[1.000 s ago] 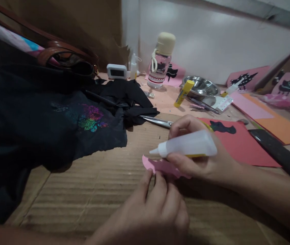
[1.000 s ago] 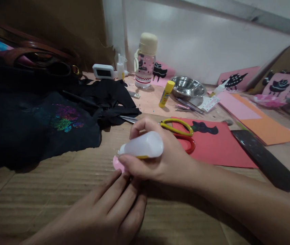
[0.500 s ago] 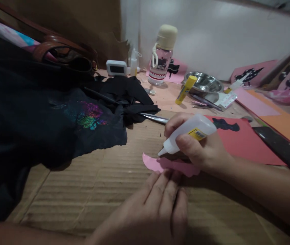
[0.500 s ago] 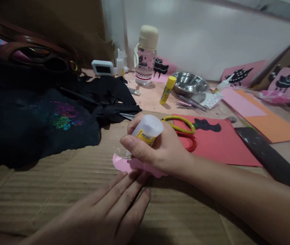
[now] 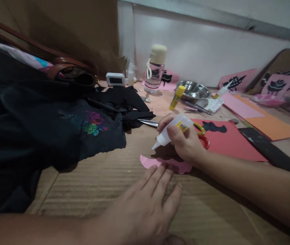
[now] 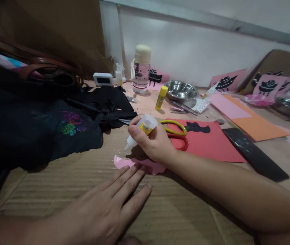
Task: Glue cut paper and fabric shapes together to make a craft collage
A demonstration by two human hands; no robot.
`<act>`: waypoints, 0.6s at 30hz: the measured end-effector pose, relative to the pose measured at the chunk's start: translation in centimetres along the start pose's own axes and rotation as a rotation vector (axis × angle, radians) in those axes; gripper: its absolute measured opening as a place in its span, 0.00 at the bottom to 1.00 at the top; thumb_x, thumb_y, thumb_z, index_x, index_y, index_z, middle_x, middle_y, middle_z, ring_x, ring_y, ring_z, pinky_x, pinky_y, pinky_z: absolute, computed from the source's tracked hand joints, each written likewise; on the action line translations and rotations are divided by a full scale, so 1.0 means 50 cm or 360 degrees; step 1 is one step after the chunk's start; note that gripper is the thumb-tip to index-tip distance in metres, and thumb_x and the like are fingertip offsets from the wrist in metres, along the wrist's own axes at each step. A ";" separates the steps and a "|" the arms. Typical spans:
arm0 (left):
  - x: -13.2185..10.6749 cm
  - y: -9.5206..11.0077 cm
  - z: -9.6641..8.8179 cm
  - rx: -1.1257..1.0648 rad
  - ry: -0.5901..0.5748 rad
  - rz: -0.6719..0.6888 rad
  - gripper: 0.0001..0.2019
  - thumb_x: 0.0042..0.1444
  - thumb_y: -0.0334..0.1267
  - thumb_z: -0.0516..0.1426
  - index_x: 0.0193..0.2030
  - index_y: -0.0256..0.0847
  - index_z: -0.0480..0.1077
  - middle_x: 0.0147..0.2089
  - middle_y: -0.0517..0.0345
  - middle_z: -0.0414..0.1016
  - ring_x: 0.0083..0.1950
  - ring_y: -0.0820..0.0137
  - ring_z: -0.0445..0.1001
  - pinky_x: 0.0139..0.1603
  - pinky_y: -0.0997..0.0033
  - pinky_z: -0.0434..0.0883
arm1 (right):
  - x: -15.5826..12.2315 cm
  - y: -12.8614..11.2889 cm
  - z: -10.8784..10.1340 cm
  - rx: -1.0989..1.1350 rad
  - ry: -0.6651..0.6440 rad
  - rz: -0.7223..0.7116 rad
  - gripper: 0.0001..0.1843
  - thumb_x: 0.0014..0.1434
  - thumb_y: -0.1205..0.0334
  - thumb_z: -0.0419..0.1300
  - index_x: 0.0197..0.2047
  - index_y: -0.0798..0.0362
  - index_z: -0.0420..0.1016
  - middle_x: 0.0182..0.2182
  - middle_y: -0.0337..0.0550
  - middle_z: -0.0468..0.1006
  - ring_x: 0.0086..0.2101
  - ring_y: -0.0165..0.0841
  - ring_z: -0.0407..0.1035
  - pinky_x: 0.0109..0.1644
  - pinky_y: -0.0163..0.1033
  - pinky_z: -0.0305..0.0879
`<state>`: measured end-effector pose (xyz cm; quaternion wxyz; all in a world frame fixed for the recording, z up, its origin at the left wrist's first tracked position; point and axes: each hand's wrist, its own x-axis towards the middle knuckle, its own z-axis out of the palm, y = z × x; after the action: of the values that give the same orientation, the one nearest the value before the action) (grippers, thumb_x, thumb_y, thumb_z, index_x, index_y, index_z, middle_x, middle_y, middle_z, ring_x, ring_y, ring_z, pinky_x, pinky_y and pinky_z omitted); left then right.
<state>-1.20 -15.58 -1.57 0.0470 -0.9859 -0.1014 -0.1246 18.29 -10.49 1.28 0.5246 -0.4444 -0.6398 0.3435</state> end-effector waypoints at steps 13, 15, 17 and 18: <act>-0.004 0.001 0.018 0.0268 0.0327 0.0149 0.18 0.75 0.44 0.50 0.57 0.33 0.73 0.56 0.46 0.82 0.57 0.62 0.80 0.61 0.66 0.71 | 0.017 0.011 -0.001 0.0164 0.0048 0.0172 0.31 0.59 0.28 0.61 0.33 0.51 0.70 0.24 0.34 0.68 0.23 0.29 0.64 0.24 0.34 0.64; -0.010 -0.001 0.032 0.0342 0.0377 0.0156 0.12 0.73 0.35 0.52 0.57 0.37 0.72 0.55 0.52 0.83 0.57 0.66 0.80 0.63 0.68 0.70 | 0.017 0.015 0.001 0.0205 -0.0001 0.0228 0.31 0.59 0.28 0.60 0.33 0.51 0.70 0.23 0.34 0.69 0.21 0.29 0.64 0.23 0.34 0.64; -0.016 -0.003 0.048 0.0367 0.0416 0.0129 0.11 0.71 0.33 0.54 0.57 0.40 0.73 0.57 0.56 0.82 0.60 0.67 0.78 0.67 0.69 0.68 | 0.018 0.018 0.000 0.0241 -0.0049 0.0285 0.32 0.58 0.26 0.60 0.32 0.51 0.70 0.21 0.33 0.68 0.20 0.28 0.63 0.22 0.33 0.63; -0.019 -0.004 0.057 0.0368 0.0445 0.0117 0.11 0.71 0.34 0.55 0.57 0.41 0.73 0.58 0.57 0.81 0.61 0.67 0.77 0.69 0.69 0.66 | 0.018 0.019 0.000 0.0257 -0.0066 0.0311 0.33 0.57 0.26 0.60 0.32 0.51 0.70 0.21 0.33 0.67 0.20 0.28 0.63 0.22 0.33 0.62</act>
<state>-1.47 -15.22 -4.55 0.1783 -0.9500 -0.0713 -0.2462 18.45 -9.32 0.74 0.5092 -0.4537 -0.5744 0.4527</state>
